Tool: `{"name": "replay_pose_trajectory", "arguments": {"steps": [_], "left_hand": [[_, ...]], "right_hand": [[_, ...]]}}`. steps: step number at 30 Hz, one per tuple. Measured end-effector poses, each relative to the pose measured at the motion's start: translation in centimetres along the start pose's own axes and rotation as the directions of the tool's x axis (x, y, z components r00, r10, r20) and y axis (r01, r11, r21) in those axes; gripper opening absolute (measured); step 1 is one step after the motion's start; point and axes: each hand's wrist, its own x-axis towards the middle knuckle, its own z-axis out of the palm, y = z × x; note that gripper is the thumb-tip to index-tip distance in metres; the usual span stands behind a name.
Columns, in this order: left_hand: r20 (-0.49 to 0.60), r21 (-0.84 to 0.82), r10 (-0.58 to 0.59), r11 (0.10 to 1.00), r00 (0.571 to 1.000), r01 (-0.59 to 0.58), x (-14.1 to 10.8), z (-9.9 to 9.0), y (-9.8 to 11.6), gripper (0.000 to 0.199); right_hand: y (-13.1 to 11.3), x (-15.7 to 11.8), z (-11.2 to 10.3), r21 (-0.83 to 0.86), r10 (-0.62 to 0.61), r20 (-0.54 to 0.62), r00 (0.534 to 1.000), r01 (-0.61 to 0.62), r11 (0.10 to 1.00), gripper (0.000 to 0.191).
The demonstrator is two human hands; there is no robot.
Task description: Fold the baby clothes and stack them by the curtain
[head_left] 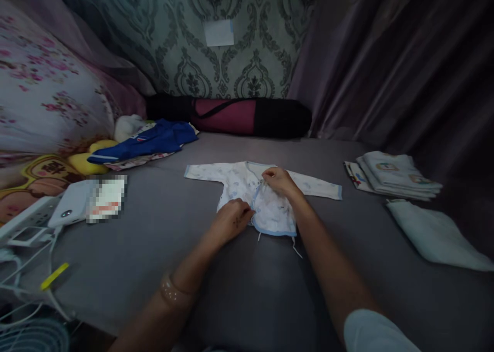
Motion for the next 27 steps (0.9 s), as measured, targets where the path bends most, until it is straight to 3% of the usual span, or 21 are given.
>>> {"name": "replay_pose_trajectory", "arguments": {"steps": [2, 6, 11, 15, 18, 21, 27], "left_hand": [[-0.021, 0.061, 0.009, 0.998, 1.000, -0.007, -0.1, 0.1, 0.2, 0.037], [-0.014, 0.129, 0.052, 0.990, 0.999, -0.050, -0.5, 0.1, 1.3, 0.033], [0.047, 0.028, 0.130, 0.991, 0.990, -0.131, -1.0, -1.2, 1.1, 0.019], [-0.046, -0.043, -0.036, 0.999, 0.998, 0.034, -2.1, -3.9, -2.6, 0.033], [0.062, -0.068, -0.215, 0.973, 0.975, 0.219, -2.8, -5.4, -5.0, 0.034], [0.212, -0.082, -0.295, 0.945, 0.932, 0.318, -2.9, -5.5, -5.5, 0.030], [0.198, -0.001, -0.312, 0.948, 0.929, 0.318, -2.4, -4.7, -5.0, 0.019]], "right_hand": [[-0.7, 0.9, 0.2, -0.150, -0.037, 0.016, 0.999, 0.039, 0.988, 0.018], [-2.2, 2.0, 0.9, -0.348, 0.004, 0.099, 0.995, 0.031, 0.937, 0.016], [-2.5, 2.4, 1.5, -0.397, 0.033, 0.136, 0.990, 0.024, 0.917, 0.018], [-1.8, 2.9, 1.1, -0.371, 0.021, 0.126, 0.992, 0.028, 0.928, 0.023], [-1.3, 3.4, 0.9, -0.343, 0.019, 0.160, 0.987, 0.037, 0.938, 0.031], [-1.0, 3.5, 0.6, -0.319, 0.030, 0.215, 0.976, 0.041, 0.947, 0.038], [-2.0, 2.7, 0.2, -0.494, 0.039, 0.206, 0.978, 0.070, 0.867, 0.037]]}}
